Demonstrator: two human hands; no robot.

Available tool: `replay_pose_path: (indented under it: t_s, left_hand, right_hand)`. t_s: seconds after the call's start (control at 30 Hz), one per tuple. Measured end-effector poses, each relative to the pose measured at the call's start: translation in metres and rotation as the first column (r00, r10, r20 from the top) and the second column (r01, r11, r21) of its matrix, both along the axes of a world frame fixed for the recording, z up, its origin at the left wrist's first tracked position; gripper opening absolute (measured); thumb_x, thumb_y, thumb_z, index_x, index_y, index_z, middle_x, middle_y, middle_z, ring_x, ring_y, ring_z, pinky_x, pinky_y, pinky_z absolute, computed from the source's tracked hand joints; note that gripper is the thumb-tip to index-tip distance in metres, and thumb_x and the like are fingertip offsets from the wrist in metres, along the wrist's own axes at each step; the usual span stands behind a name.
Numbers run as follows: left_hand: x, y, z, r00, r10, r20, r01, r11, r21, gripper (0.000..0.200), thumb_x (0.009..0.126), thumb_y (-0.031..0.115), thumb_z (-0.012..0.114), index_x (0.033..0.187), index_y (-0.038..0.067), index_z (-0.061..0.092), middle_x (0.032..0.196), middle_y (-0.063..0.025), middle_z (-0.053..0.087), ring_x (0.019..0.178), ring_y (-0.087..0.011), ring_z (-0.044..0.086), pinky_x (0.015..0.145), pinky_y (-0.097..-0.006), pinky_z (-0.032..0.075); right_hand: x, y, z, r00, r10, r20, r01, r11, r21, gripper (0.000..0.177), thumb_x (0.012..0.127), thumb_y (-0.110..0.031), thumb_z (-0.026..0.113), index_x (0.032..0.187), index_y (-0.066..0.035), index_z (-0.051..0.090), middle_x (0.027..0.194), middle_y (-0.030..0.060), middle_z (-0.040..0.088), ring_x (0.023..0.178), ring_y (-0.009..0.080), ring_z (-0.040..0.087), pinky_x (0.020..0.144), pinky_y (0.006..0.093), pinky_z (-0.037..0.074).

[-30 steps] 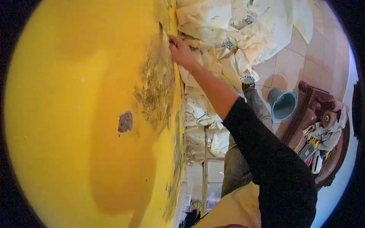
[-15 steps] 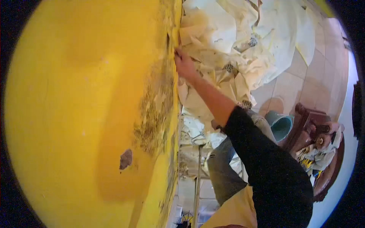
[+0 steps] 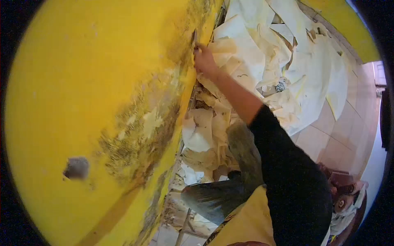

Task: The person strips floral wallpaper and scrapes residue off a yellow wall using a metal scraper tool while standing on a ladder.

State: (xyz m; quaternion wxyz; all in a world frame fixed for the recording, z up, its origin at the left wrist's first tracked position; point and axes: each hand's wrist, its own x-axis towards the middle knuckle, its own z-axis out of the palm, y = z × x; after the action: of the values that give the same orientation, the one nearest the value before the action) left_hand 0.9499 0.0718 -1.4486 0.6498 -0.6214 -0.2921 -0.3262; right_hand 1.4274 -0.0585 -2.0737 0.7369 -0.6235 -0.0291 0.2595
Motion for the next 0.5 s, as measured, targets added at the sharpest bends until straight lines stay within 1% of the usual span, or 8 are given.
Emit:
replay_pose_path:
  t_s: [0.1,0.17,0.23,0.37,0.4,0.43,0.47,0.5]
  left_hand:
    - [-0.009,-0.007,0.019,0.996,0.056,0.068,-0.059,0.997,0.044,0.07,0.103,0.049,0.028,0.149,-0.004,0.023,0.155,-0.0287,0.02,0.145,-0.0438,0.017,0.119,-0.0482,0.017]
    - [-0.015,-0.011,0.03,0.99,0.095,0.101,-0.102,0.992,0.068,0.07,0.103,0.049,0.028,0.149,-0.004,0.023,0.155,-0.0287,0.02,0.145,-0.0438,0.017,0.119,-0.048,0.017]
    - [-0.015,-0.013,0.046,0.982,0.154,0.113,-0.166,0.98,0.105,0.07,0.103,0.049,0.028,0.149,-0.004,0.023,0.155,-0.0288,0.02,0.145,-0.0437,0.017,0.119,-0.0477,0.017]
    - [-0.008,-0.005,0.072,0.872,0.485,0.065,-0.478,0.816,0.324,0.07,0.103,0.048,0.028,0.149,-0.004,0.023,0.155,-0.0289,0.02,0.145,-0.0436,0.018,0.119,-0.0472,0.017]
    - [0.001,-0.011,0.058,0.967,0.192,0.17,-0.201,0.979,0.033,0.078,0.102,0.054,0.026,0.151,-0.005,0.017,0.155,-0.0294,0.02,0.145,-0.0431,0.017,0.119,-0.0478,0.016]
    - [0.002,-0.012,0.053,0.978,0.155,0.142,-0.163,0.985,0.048,0.084,0.099,0.061,0.022,0.151,-0.005,0.018,0.156,-0.0286,0.019,0.145,-0.0428,0.018,0.119,-0.0476,0.016]
    - [0.002,-0.014,0.047,0.978,0.157,0.139,-0.166,0.985,0.055,0.084,0.099,0.061,0.022,0.151,-0.005,0.018,0.156,-0.0286,0.019,0.145,-0.0428,0.018,0.119,-0.0476,0.016]
    - [0.011,-0.02,0.039,0.975,0.142,0.171,-0.15,0.988,0.035,0.084,0.099,0.061,0.021,0.151,-0.005,0.018,0.156,-0.0287,0.019,0.145,-0.0427,0.018,0.119,-0.0476,0.016]
  right_hand:
    - [0.038,-0.002,0.006,0.998,0.024,-0.055,-0.024,1.0,-0.008,0.036,0.096,-0.019,0.044,0.127,-0.003,0.054,0.073,0.0084,0.055,0.057,0.0169,0.055,0.05,0.0339,0.045]
    - [0.041,-0.007,-0.016,0.959,-0.013,0.282,0.061,0.984,-0.164,0.039,0.094,-0.018,0.047,0.129,-0.001,0.05,0.09,0.0215,0.065,0.068,0.0313,0.066,0.061,0.0424,0.051]
    - [-0.001,-0.01,-0.037,0.916,-0.037,0.4,0.112,0.98,-0.166,0.044,0.093,-0.016,0.047,0.133,0.001,0.047,0.099,0.0231,0.065,0.083,0.0359,0.065,0.074,0.0457,0.051]
    - [-0.016,0.003,-0.046,0.931,-0.082,0.356,0.091,0.996,-0.011,0.048,0.093,-0.014,0.047,0.137,0.003,0.042,0.106,0.0237,0.064,0.095,0.0384,0.064,0.083,0.0479,0.048]
    - [0.009,0.015,-0.044,0.93,-0.124,0.346,0.131,0.991,0.005,0.049,0.093,-0.015,0.047,0.139,0.002,0.042,0.107,0.0235,0.064,0.095,0.0382,0.064,0.083,0.047,0.048]
    - [0.02,0.017,-0.042,0.931,-0.143,0.337,0.146,0.989,0.015,0.05,0.094,-0.015,0.046,0.14,0.001,0.042,0.107,0.0234,0.064,0.095,0.038,0.064,0.084,0.0465,0.048]
    - [0.032,0.019,-0.039,0.931,-0.161,0.329,0.162,0.986,0.024,0.05,0.094,-0.015,0.046,0.141,0.001,0.041,0.108,0.0233,0.064,0.095,0.0379,0.064,0.084,0.046,0.049]
    - [0.04,0.012,-0.038,0.963,-0.128,0.239,0.124,0.992,0.035,0.042,0.094,-0.015,0.046,0.133,-0.001,0.047,0.091,0.017,0.06,0.073,0.0281,0.058,0.067,0.0398,0.046]
